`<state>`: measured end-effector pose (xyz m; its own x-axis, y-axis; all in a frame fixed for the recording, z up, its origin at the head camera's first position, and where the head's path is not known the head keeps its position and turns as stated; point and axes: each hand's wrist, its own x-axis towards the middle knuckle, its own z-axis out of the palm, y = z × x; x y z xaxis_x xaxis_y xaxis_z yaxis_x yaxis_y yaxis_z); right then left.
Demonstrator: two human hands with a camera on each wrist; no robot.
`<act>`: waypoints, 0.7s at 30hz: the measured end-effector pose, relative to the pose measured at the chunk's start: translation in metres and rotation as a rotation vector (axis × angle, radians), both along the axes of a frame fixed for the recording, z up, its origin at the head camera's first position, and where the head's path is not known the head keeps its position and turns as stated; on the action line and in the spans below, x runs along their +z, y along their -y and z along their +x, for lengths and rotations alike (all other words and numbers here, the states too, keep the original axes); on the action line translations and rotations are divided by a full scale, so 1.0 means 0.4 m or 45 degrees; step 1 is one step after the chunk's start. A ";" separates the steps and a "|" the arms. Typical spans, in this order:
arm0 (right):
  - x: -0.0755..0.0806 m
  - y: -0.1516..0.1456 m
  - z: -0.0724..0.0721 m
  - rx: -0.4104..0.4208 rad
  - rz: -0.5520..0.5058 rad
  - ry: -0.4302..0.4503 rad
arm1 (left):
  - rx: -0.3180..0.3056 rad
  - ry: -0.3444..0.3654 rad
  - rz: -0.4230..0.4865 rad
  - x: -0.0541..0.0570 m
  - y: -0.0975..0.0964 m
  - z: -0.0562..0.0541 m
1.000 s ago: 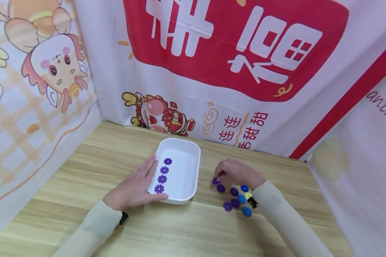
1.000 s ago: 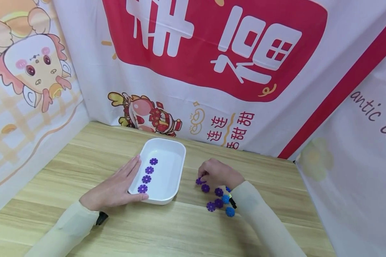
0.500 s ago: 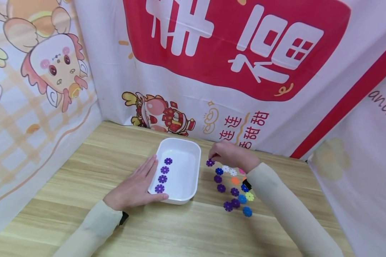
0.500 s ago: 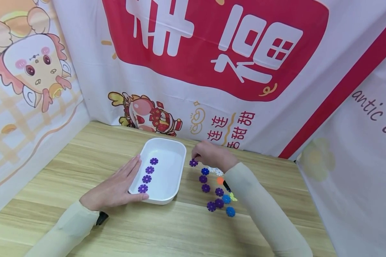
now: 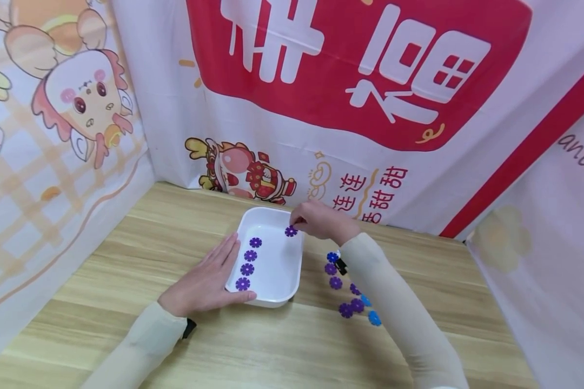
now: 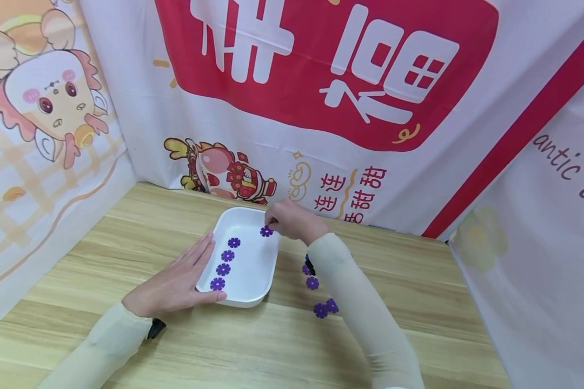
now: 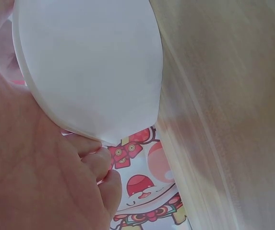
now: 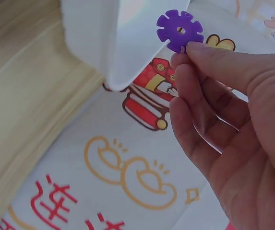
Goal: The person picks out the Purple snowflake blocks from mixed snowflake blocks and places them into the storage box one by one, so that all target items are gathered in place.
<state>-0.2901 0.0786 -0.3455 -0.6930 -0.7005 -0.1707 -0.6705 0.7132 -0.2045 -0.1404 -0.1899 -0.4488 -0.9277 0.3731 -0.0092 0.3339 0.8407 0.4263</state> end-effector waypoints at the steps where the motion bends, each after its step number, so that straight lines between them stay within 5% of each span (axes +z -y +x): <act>1: -0.003 0.010 -0.004 -0.003 -0.002 0.000 | 0.000 0.003 0.000 -0.001 0.000 -0.001; 11: -0.039 0.097 -0.047 -0.080 -0.088 0.033 | -0.013 0.004 0.002 0.003 -0.007 -0.008; 21: -0.101 0.143 -0.058 -0.519 -0.278 0.161 | -0.017 -0.030 -0.008 0.006 -0.007 -0.001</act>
